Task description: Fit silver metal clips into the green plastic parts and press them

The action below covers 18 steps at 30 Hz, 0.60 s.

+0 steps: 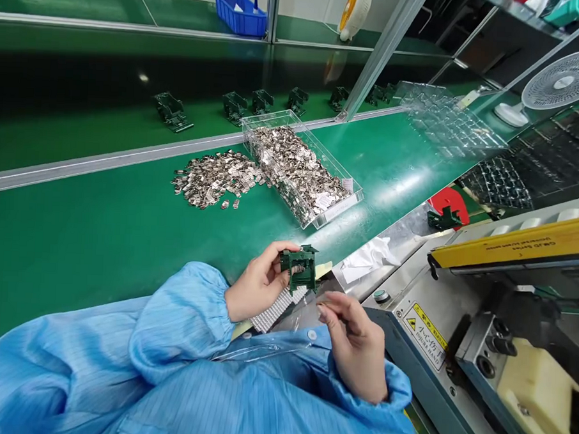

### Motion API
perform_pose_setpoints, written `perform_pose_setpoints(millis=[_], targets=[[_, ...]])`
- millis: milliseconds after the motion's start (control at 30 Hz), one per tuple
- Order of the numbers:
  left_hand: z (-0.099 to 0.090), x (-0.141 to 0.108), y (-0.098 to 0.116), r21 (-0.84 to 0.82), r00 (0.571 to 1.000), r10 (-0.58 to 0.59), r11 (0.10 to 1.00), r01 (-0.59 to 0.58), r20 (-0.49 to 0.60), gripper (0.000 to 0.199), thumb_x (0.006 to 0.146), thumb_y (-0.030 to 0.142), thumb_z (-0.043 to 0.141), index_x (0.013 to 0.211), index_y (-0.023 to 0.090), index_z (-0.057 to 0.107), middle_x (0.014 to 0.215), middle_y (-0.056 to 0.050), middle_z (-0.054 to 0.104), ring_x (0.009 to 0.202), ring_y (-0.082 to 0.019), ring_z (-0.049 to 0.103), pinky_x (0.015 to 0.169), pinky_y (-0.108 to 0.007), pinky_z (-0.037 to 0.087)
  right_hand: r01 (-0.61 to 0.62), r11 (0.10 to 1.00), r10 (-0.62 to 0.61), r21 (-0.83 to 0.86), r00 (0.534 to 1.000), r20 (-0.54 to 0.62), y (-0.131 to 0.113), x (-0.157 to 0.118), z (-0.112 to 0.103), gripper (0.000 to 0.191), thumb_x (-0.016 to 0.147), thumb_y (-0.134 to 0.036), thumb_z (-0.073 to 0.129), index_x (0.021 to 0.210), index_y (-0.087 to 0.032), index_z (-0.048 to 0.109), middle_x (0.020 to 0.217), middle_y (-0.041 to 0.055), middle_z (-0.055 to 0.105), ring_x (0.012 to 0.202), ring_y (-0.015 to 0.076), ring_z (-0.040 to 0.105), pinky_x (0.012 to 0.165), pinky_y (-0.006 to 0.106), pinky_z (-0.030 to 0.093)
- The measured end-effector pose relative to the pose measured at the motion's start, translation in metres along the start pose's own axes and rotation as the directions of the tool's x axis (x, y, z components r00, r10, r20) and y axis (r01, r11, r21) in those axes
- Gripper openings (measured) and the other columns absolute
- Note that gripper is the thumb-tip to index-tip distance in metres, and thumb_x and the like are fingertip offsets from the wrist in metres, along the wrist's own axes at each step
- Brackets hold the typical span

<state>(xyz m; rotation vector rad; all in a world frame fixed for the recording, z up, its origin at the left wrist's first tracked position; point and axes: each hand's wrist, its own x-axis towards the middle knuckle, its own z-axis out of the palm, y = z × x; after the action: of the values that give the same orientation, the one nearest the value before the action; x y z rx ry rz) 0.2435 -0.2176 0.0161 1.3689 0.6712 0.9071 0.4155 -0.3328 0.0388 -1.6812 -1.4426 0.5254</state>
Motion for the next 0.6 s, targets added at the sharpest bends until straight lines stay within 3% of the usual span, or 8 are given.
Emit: perform_pose_setpoints(millis=[100,300,600], targets=[[-0.001,-0.001,-0.002,0.056,1.000,0.011,0.998,-0.011,0.002,0.036,0.088,0.024,0.060,0.123,0.020,0.050,0.086,-0.003,0.060,0.076,-0.015,0.059,0.071,-0.026,0.053,0.018,0.993,-0.002,0.120,0.992,-0.127,-0.009,0.012,0.012,0.007,0.087,-0.019,0.067,0.092,-0.023,0.068,0.081,-0.0008,0.070,0.071,0.0146,0.065,0.067,0.025,0.052],[0.000,0.000,0.000,0.105,0.999,0.035,0.994,-0.037,0.019,0.036,0.087,0.015,0.055,0.122,0.020,0.049,0.091,-0.004,0.062,0.082,-0.016,0.061,0.074,-0.026,0.052,0.174,0.978,-0.140,0.112,0.954,-0.265,-0.016,0.032,0.047,0.014,0.089,-0.012,0.056,0.094,-0.021,0.066,0.086,0.0018,0.063,0.081,0.0164,0.060,0.072,0.029,0.047],[0.002,-0.001,0.005,0.148,0.999,0.039,0.988,-0.042,0.021,0.035,0.087,0.012,0.049,0.121,0.020,0.049,0.103,-0.006,0.065,0.094,-0.017,0.065,0.078,-0.027,0.052,0.066,0.998,-0.057,0.006,0.901,-0.430,-0.016,0.031,0.075,0.009,0.090,-0.025,0.060,0.091,-0.020,0.067,0.089,0.0040,0.057,0.088,0.0204,0.055,0.078,0.035,0.046]])
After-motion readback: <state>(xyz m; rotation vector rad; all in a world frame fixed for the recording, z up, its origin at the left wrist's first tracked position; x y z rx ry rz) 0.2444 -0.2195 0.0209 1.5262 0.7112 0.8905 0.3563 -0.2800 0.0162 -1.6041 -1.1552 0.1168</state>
